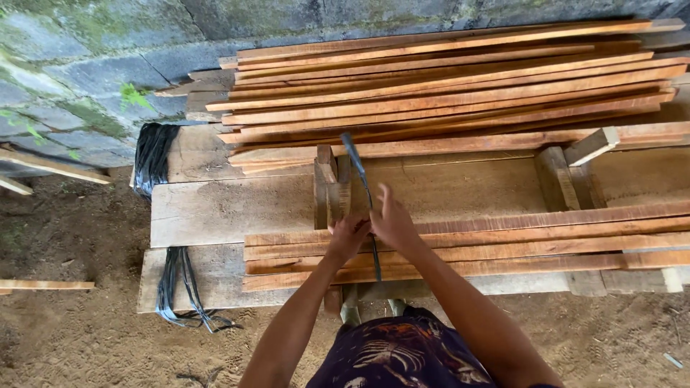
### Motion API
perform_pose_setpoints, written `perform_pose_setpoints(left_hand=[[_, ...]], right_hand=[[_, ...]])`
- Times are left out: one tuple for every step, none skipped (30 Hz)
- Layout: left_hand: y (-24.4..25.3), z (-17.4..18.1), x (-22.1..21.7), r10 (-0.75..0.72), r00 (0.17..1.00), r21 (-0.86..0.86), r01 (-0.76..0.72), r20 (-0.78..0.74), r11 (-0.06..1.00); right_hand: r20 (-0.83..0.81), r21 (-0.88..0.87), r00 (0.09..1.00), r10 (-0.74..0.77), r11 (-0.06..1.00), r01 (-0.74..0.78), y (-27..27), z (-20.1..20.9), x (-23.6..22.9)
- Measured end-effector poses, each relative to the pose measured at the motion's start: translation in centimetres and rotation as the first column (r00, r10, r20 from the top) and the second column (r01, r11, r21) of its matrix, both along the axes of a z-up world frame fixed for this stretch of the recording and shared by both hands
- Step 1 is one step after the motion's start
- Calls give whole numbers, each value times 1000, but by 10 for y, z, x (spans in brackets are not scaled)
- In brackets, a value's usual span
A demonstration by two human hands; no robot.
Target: Organizing thin wood strips into a pile and securing them with a rubber strap.
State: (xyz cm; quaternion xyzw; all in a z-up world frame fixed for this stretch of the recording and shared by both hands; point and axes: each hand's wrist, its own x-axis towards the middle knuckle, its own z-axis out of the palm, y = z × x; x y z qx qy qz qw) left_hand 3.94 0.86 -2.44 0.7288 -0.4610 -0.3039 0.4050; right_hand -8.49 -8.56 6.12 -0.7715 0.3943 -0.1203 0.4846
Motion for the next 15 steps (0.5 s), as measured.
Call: perform_pose_setpoints(left_hand=[[0,3,0,8,999,20,-9,40,1000],[0,5,-2,12,997,41,-15,78,999],[1,9,-3,10,997,44,-13,74,999],[0,13,-1,8,1000,100,-10,23,995],[0,17,0,9,1000,156,-4,-28,988],[-1,15,-1,11,1000,157,-6,-29,988],[-2,13,-2,10,1000,149,-5,-30,989],[-3,11,-2,8,1000,140,-4,-30,990],[-3,14,-1,10,999,141,-5,-31,990],[-2,17,0,19,999,143,-12,-45,990],[0,20,0,27,998,144,-19,-59,989],[-1,8,0,25,998,143,-16,-58,990],[-2,-3,0,27,999,148,-20,-45,989],[-2,-13,2,31,999,153,-26,-30,988],[-1,-3,3,31,999,152,-26,-27,988]], right_hand=[[-71,-62,997,14,998,-19,4,-7,-6],[-144,-121,989,21,992,-38,9,-15,-14],[-148,-118,989,20,992,-37,11,-42,-20],[-157,-298,986,47,950,-93,12,-68,-24],[-171,-467,983,72,872,-145,13,-94,-29],[-172,-466,982,74,872,-148,16,-97,-30],[-181,-578,980,83,797,-174,18,-101,-31],[-190,-679,978,89,707,-197,21,-105,-31],[-191,-679,977,91,707,-199,19,-109,-32],[-142,-707,984,107,685,-177,19,-113,-34],[-93,-734,988,124,662,-152,19,-117,-36],[-92,-734,988,121,662,-150,19,-122,-36],[-74,-785,989,128,605,-137,19,-126,-37],[-54,-830,989,138,544,-121,18,-129,-35],[-51,-831,989,137,544,-119,20,-121,-35]])
